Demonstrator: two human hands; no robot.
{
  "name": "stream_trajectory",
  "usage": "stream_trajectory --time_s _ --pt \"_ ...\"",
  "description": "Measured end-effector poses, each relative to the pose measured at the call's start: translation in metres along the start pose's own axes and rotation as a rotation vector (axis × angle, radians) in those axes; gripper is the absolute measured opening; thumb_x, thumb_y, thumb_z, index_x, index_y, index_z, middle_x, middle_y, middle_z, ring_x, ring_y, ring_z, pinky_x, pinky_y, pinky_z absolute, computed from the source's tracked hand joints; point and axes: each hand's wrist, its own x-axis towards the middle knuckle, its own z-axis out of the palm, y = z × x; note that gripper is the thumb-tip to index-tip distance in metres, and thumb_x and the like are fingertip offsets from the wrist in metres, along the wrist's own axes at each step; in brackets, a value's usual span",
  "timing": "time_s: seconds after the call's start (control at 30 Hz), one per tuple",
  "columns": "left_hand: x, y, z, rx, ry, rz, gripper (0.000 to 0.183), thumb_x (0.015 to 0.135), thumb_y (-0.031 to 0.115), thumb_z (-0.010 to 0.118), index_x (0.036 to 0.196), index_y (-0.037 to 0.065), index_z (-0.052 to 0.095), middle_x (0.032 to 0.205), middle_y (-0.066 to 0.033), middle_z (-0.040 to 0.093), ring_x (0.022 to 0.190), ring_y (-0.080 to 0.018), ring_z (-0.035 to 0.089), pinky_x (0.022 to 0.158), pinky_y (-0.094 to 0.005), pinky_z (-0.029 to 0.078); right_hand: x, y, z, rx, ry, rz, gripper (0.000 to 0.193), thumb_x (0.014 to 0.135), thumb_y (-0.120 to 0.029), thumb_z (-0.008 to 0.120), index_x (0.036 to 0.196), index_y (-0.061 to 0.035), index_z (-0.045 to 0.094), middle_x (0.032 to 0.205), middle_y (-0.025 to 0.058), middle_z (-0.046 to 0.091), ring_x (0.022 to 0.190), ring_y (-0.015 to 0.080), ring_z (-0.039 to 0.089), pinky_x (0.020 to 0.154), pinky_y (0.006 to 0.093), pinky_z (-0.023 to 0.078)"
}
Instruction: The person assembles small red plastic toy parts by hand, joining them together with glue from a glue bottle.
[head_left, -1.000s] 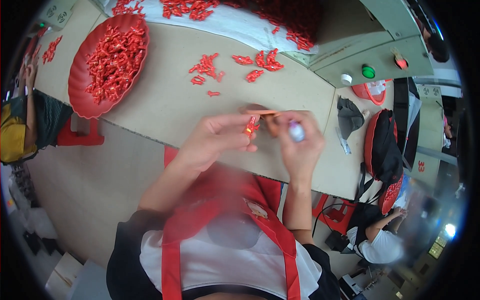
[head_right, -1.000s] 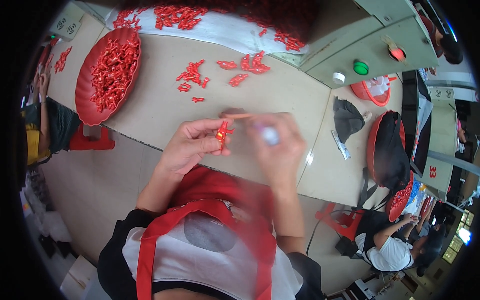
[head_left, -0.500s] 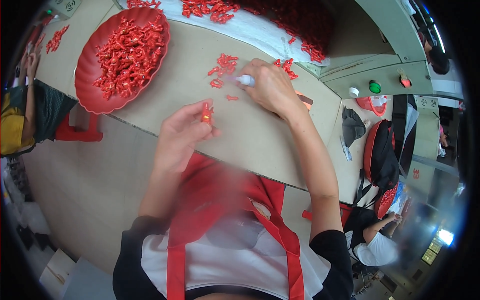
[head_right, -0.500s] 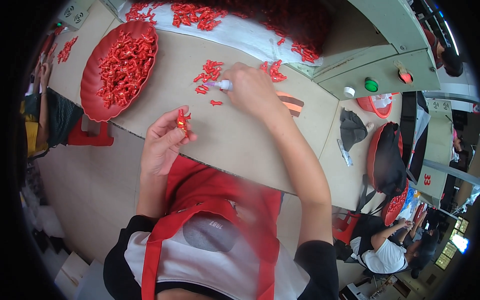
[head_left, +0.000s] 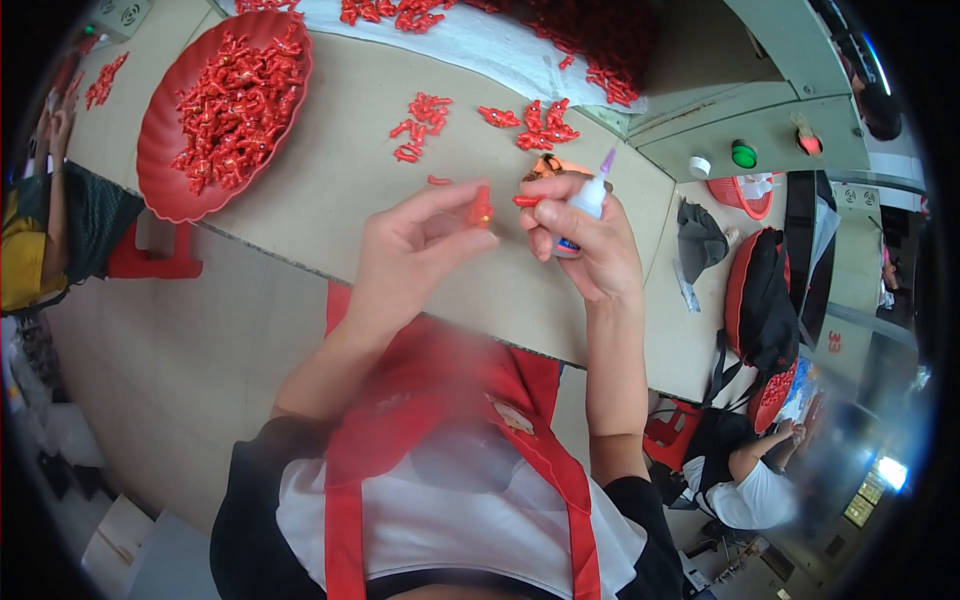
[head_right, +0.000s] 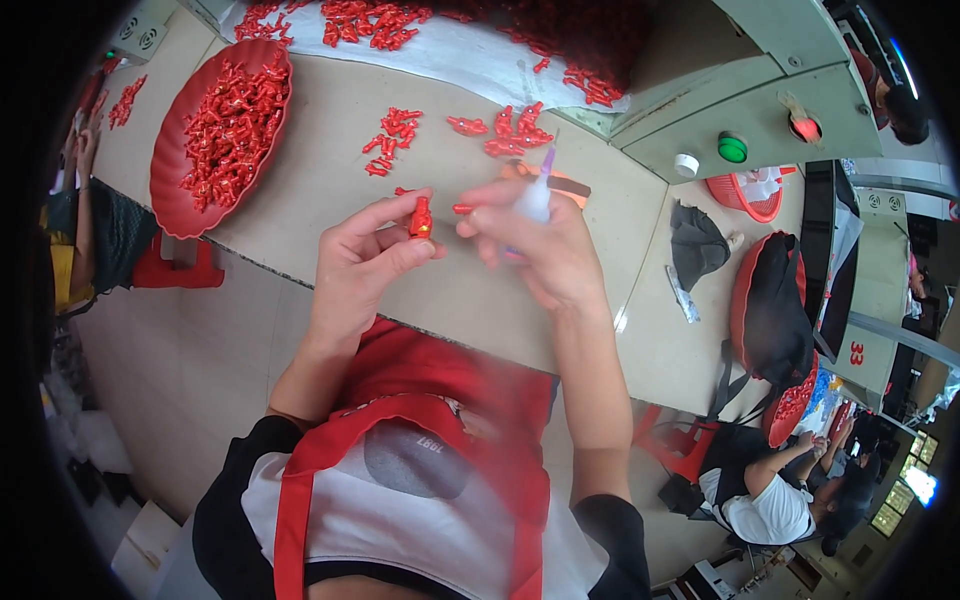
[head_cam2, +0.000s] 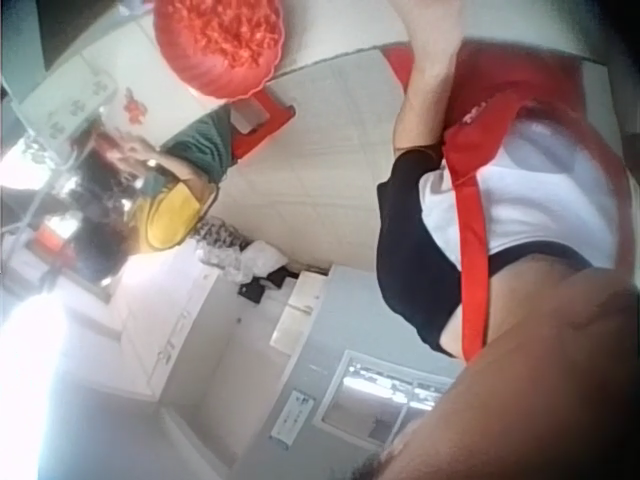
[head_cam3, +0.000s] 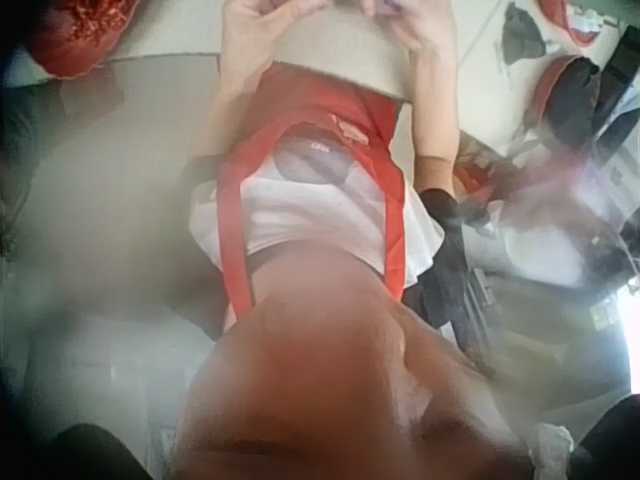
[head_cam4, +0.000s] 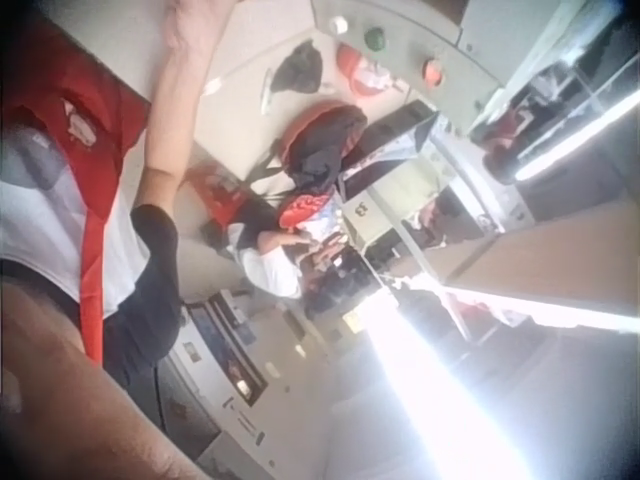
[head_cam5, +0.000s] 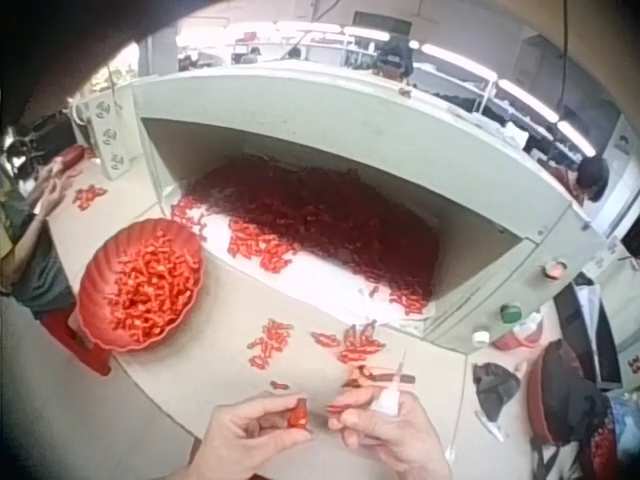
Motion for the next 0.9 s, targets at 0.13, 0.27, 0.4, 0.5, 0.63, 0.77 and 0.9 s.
stream_trajectory --time_s 0.13,0.27,0.4,0.5,0.63,0.77,0.9 --pt "-0.001 -0.001 0.012 0.070 0.010 -0.021 0.036 0.076 -0.001 0.065 0.111 -0.002 0.057 0.089 -0.0054 0.061 0.076 -0.0090 0.059 0.070 -0.0212 0.047 -0.021 0.003 0.003 -0.119 0.064 -0.075 0.019 0.077 -0.002 0.062 0.095 0.0055 0.060 0.075 0.0105 0.061 0.057 0.0117 0.055 0.052 0.0239 0.044" --pt "-0.003 -0.003 0.022 0.156 -0.013 0.023 0.034 0.076 0.000 0.065 0.110 0.000 0.058 0.093 -0.0054 0.059 0.080 -0.0089 0.058 0.071 -0.0212 0.047 -0.034 0.004 0.005 -0.295 0.136 -0.227 0.016 0.075 0.001 0.065 0.090 0.0049 0.062 0.076 0.0088 0.061 0.060 0.0116 0.056 0.055 0.0232 0.046" --pt "-0.004 -0.004 0.028 0.223 -0.032 0.110 0.035 0.076 -0.002 0.064 0.110 0.000 0.058 0.096 -0.0062 0.056 0.084 -0.0099 0.057 0.072 -0.0223 0.049 -0.041 0.004 0.005 -0.338 0.224 -0.206 0.011 0.075 -0.002 0.067 0.085 -0.0006 0.065 0.076 0.0015 0.062 0.066 0.0069 0.055 0.060 0.0198 0.044" --pt "-0.004 -0.006 0.033 0.263 -0.041 0.162 0.035 0.076 -0.003 0.063 0.110 0.002 0.059 0.096 -0.0074 0.056 0.085 -0.0122 0.058 0.074 -0.0239 0.050 -0.046 0.002 0.005 -0.443 0.265 -0.238 0.011 0.074 -0.002 0.068 0.084 -0.0013 0.065 0.077 0.0021 0.063 0.068 0.0087 0.057 0.062 0.0211 0.045" --pt "-0.003 -0.005 0.036 0.405 -0.044 0.245 0.034 0.076 -0.003 0.062 0.109 0.004 0.060 0.096 -0.0085 0.057 0.086 -0.0149 0.060 0.075 -0.0256 0.051 -0.045 0.007 0.003 -0.646 0.291 -0.472 0.012 0.072 -0.002 0.068 0.083 -0.0016 0.064 0.077 0.0047 0.063 0.068 0.0116 0.058 0.064 0.0226 0.046" --pt "-0.003 -0.002 0.035 0.509 -0.091 0.286 0.034 0.077 -0.010 0.058 0.109 0.000 0.059 0.098 -0.0090 0.054 0.086 -0.0144 0.059 0.076 -0.0252 0.052 -0.045 0.006 -0.001 -0.809 0.253 -0.602 0.012 0.072 -0.001 0.069 0.082 0.0002 0.062 0.080 0.0051 0.063 0.073 0.0113 0.058 0.065 0.0233 0.046" --pt "-0.004 -0.003 0.038 0.593 -0.061 0.286 0.035 0.077 -0.010 0.058 0.110 0.001 0.059 0.096 -0.0088 0.055 0.084 -0.0141 0.060 0.075 -0.0242 0.052 -0.048 0.005 -0.001 -0.451 0.310 -0.188 0.013 0.072 -0.005 0.070 0.082 -0.0009 0.063 0.083 0.0048 0.064 0.080 0.0135 0.061 0.069 0.0254 0.047"
